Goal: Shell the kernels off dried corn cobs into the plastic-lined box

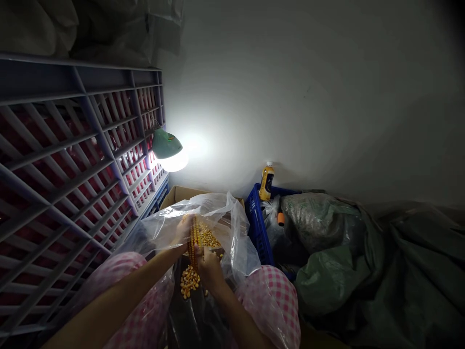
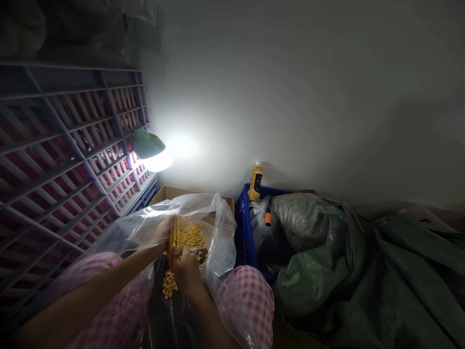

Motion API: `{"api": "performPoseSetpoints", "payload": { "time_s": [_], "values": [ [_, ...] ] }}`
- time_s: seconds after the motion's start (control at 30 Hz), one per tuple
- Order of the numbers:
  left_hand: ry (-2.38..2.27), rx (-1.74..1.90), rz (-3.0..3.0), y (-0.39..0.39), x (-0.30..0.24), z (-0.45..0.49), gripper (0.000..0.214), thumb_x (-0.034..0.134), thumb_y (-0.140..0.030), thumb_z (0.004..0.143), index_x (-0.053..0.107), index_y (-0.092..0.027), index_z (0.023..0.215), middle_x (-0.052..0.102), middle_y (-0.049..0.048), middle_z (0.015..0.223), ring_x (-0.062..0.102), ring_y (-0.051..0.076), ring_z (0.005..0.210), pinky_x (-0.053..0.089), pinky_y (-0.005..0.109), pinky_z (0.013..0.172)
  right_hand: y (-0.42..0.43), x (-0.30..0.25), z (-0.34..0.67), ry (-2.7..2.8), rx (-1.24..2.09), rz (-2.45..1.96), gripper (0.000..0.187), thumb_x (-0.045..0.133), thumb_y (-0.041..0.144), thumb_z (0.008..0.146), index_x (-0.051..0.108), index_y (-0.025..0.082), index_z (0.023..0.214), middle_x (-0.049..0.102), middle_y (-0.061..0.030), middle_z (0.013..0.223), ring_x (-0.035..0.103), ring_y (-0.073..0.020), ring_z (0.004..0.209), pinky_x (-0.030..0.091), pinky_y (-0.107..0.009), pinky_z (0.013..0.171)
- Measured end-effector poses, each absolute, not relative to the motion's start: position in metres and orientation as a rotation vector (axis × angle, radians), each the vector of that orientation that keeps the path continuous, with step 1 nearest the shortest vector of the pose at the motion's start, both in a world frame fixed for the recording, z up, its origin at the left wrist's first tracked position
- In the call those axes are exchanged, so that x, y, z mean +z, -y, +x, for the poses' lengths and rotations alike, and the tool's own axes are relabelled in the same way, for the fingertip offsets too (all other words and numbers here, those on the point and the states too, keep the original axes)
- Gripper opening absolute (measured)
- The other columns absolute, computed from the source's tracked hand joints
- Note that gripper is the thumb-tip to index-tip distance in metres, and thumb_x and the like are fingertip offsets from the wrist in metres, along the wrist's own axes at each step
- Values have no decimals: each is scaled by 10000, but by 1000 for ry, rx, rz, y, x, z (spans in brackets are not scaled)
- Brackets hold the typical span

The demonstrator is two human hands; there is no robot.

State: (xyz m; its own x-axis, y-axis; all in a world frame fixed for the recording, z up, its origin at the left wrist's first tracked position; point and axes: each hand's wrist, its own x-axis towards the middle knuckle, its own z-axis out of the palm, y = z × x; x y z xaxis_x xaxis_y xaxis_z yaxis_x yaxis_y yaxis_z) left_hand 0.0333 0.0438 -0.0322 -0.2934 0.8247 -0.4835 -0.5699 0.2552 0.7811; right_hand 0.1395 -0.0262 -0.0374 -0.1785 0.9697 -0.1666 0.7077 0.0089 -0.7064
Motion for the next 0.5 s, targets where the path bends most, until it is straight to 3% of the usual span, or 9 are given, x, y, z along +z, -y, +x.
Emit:
{"api": "performPoseSetpoints", "payload": {
  "time_s": [0.23,0.4,0.5],
  "values": [
    [-1138,1371,307,-42,-40,31,296,744,-419,626,565,-221,755,648,2,572,673,249,743,536,336,656,28,-42,140,1834,979,-1680,586,171,410,975,670,141,825,705,-125,785,645,-204,704,350,-268,585],
    [-1160,1350,282,-41,-47,32,285,761,-408,625,598,-212,752,669,16,613,663,231,671,530,337,635,26,-47,140,1758,1068,-1732,556,219,393,974,681,135,806,712,-139,807,655,-210,744,386,-265,623],
    [-1229,1331,272,-41,-44,32,266,703,-423,713,632,-181,793,669,33,659,644,211,666,530,345,633,19,-47,142,1637,1097,-1877,596,181,376,980,675,103,791,707,-193,860,665,-232,809,422,-282,676]
  ]
}}
